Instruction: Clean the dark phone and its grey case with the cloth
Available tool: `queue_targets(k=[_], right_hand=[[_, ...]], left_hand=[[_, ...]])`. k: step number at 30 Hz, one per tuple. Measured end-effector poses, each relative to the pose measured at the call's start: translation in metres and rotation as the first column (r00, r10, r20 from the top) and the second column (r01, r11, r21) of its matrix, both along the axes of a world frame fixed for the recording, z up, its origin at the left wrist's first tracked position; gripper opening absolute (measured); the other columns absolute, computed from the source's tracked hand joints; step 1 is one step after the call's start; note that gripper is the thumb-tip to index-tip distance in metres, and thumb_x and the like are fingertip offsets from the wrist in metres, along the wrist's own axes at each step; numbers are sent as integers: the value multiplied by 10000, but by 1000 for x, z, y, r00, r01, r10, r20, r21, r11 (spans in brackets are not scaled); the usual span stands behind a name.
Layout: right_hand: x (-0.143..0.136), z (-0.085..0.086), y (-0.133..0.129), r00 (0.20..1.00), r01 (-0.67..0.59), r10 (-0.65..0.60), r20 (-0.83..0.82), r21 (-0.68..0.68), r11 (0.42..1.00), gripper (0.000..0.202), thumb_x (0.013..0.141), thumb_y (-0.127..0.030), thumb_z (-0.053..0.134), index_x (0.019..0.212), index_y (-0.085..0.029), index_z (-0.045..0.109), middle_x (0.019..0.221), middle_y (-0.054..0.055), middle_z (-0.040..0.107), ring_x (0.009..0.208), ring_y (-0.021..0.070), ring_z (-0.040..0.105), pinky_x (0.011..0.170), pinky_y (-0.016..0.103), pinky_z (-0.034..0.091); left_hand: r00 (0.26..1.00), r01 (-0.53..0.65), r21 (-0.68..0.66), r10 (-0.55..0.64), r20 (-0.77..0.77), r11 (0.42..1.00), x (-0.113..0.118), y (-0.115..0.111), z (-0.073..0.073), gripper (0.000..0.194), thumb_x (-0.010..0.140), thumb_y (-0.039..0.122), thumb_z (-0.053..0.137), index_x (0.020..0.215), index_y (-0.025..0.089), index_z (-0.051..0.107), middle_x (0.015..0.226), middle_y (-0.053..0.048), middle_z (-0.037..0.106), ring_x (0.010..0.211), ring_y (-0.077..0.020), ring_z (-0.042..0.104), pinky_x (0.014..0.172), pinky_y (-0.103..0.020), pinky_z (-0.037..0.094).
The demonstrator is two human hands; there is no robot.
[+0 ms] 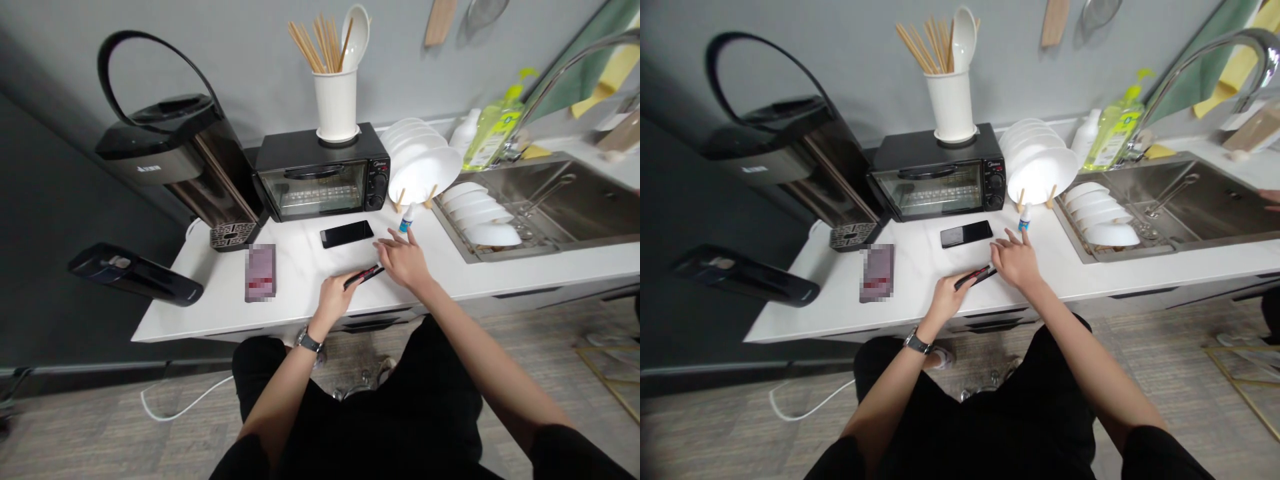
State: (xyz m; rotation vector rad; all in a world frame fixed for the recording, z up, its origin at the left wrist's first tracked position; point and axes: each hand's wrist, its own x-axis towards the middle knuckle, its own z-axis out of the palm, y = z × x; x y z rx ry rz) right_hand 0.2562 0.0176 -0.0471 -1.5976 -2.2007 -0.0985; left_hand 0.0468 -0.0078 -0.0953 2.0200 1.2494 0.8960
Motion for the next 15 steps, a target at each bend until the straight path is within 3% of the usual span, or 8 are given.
queue_targets(k=[3, 5, 7, 10, 13, 15], right_hand=[[-39, 0, -20, 991, -133, 133, 22, 3, 991, 417, 1091, -264, 389, 1187, -181, 785, 1245, 76, 789, 1410, 304, 576, 1271, 566, 251], [-73, -1, -34, 973, -229, 229, 26, -3, 974, 406, 1092, -314, 423, 1315, -153, 721, 1257, 102, 782, 1354, 273, 625, 1241, 503, 327], [-87, -3, -39, 959, -282, 282, 23, -5, 959, 433, 1090, -350, 444, 1397, -139, 664, 1279, 119, 771, 1311, 261, 654, 1212, 479, 372], [-56, -5, -28, 977, -212, 212, -1, -20, 977, 404, 1087, -306, 423, 1308, -159, 727, 1247, 102, 786, 1274, 263, 680, 1212, 497, 369], [-9, -7, -12, 999, 21, -22, -39, -23, 1000, 437, 1078, -245, 373, 1184, -154, 786, 1204, 99, 800, 1315, 309, 653, 1215, 564, 347], [-4, -7, -12, 994, 95, -94, -59, 13, 995, 444, 1073, -235, 367, 1159, -167, 797, 1233, 93, 791, 1393, 345, 586, 1232, 622, 293]], left_hand=[[989, -48, -17, 45, -138, 999, 2, 4, -8, 202, 985, 183, 613, 1058, 187, 801, 1030, -82, 828, 974, -262, 785, 912, -338, 613], [970, -103, -16, 97, -221, 995, 0, 4, -15, 176, 929, 91, 619, 966, 131, 786, 942, -120, 813, 922, -289, 780, 868, -352, 617], [963, -117, -6, 112, -245, 993, -4, 2, -17, 167, 892, 49, 621, 911, 113, 774, 903, -142, 798, 897, -304, 777, 838, -363, 618], [968, -74, 2, 72, -240, 997, -7, -3, -12, 182, 920, 91, 623, 920, 163, 790, 906, -114, 809, 899, -277, 785, 857, -353, 620], [990, 15, 29, -11, -137, 999, -2, -6, -4, 268, 1018, 206, 571, 1166, 273, 784, 1154, -51, 814, 1091, -233, 768, 976, -329, 597], [994, 19, 53, -13, -110, 998, 5, -5, -4, 299, 1034, 235, 559, 1248, 305, 756, 1221, -31, 799, 1133, -224, 757, 999, -323, 587]])
